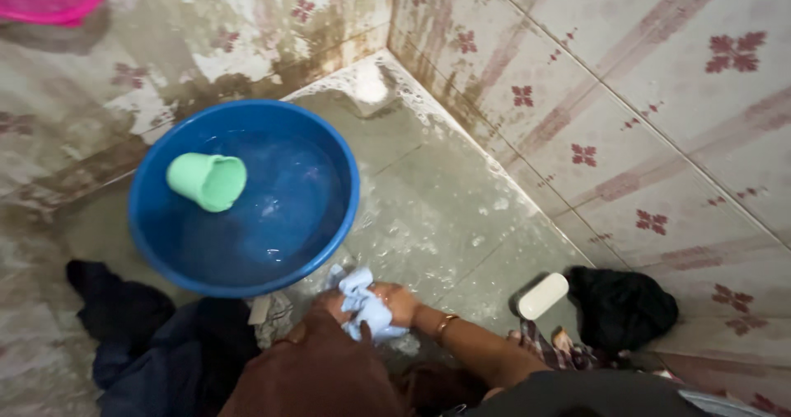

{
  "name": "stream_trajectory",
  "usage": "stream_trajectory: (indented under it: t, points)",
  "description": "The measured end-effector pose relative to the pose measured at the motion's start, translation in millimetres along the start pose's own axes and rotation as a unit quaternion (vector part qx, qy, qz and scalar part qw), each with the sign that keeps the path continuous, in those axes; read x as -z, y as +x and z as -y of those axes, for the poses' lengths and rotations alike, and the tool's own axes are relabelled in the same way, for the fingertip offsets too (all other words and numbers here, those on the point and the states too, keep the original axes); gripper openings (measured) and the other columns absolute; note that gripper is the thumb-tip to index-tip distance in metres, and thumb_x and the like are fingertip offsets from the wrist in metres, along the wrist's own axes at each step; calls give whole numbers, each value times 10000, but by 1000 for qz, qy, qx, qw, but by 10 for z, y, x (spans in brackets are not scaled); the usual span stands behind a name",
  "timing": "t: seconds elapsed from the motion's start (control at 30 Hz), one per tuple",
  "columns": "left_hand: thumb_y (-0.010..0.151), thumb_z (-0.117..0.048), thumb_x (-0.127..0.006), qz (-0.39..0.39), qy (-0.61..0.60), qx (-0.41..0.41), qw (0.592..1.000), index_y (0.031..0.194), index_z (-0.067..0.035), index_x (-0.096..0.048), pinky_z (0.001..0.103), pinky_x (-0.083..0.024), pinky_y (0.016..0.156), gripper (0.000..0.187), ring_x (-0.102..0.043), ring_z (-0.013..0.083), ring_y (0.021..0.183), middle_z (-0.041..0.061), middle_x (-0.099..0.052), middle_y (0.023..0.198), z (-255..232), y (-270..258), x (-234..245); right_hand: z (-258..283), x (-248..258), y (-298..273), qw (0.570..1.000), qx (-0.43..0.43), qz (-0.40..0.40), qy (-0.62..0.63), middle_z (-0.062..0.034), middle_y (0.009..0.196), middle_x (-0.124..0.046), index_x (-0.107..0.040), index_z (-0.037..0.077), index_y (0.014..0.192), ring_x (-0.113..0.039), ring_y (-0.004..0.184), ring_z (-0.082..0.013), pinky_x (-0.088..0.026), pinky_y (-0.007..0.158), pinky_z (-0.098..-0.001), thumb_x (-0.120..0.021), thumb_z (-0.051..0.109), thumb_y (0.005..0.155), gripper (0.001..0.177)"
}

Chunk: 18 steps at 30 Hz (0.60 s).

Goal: The person washes a light blue shirt and a dark blue garment by hand in a tiled room. They use a green cup to pour water from a blue basin onto the clothes and scrub them with a bar of soap on the floor.

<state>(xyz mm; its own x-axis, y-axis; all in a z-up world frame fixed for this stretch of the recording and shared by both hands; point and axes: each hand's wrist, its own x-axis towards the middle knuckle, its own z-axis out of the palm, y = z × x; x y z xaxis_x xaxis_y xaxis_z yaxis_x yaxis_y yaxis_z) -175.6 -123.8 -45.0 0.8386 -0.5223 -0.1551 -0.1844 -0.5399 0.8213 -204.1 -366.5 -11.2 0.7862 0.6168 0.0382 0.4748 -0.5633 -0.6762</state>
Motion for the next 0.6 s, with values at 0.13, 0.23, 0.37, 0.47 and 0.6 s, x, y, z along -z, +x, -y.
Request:
stream_trajectory:
  t: [0.13,0.23,0.37,0.47,0.6]
  points:
    - [794,-292,-856,-42,-103,-63,992,1387,-129,-542,409,-486,977,691,-619,290,1193,137,-646,1298,-245,117,176,-40,381,56,996,76,-44,-12,-156,1188,-688,-658,108,1215,-665,1097,-386,-536,956,-463,-775,349,818,479]
    - [778,-411,-850,-104,17,-92,990,1337,-169,-586,411,-517,900,664,-658,291,1096,125,-687,1213,-922,30,700,141,848,181,994,73,-77,0,-184,1233,-659,-604,95,1279,-644,1121,-407,-522,961,-474,-771,381,828,560]
    - [732,-578,-786,-105,85,46,990,1327,-248,-602,406,-583,822,705,-740,288,947,96,-725,1143,-2089,-237,2004,673,1627,937,987,117,-114,-5,-221,1293,-620,-531,77,1364,-616,1153,-435,-503,968,-490,-766,423,840,670]
    - [690,-628,-806,-211,205,51,954,1319,-198,-598,485,-542,872,790,-653,360,1082,174,-636,1218,-2338,-238,2959,986,2092,1730,982,153,-110,-33,-249,1338,-591,-477,64,1428,-595,1177,-456,-489,973,-502,-762,454,850,754]
    - [781,-555,-739,-306,406,88,857,1257,-174,-663,518,-549,847,614,-657,397,1109,198,-619,1314,-1562,-75,3336,757,2261,2484,963,42,-202,-176,-286,1397,-552,-405,46,1513,-567,1209,-483,-471,980,-517,-757,496,862,867]
